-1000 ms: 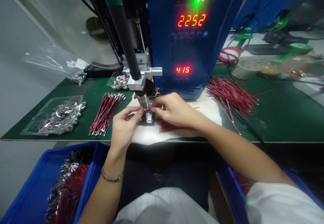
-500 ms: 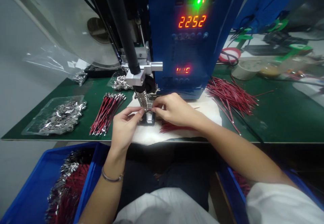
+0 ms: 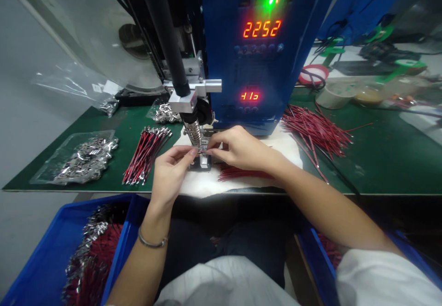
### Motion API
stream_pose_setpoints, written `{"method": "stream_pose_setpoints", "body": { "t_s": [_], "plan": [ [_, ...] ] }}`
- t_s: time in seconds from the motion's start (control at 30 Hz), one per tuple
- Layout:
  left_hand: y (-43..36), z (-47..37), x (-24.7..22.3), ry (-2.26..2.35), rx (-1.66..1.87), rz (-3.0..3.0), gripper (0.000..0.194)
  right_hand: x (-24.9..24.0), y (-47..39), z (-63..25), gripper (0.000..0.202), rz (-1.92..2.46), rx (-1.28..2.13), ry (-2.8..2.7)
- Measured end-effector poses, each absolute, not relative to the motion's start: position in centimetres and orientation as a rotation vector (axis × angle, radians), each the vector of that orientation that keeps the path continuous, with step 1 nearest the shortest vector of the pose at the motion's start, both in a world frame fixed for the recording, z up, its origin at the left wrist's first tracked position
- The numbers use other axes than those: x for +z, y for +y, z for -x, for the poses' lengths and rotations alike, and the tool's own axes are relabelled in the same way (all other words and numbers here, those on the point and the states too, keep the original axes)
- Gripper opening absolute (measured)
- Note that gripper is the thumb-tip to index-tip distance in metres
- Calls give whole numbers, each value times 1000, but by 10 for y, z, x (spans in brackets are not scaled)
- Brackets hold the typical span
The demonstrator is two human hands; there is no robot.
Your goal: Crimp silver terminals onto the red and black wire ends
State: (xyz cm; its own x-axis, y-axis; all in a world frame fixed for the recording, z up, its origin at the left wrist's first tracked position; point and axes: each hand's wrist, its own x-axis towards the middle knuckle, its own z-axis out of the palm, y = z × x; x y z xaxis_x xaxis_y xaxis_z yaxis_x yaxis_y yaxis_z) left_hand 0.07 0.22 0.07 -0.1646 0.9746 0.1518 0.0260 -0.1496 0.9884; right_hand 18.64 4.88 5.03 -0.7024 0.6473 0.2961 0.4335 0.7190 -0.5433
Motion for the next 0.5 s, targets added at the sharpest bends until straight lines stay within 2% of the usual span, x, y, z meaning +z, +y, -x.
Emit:
{"method": "stream_pose_setpoints", "body": {
  "t_s": [0.5],
  "plan": [
    [2,-1,1,1310,1422,-1278,18,50,50,-190,17,753,603,-2497]
  ]
}}
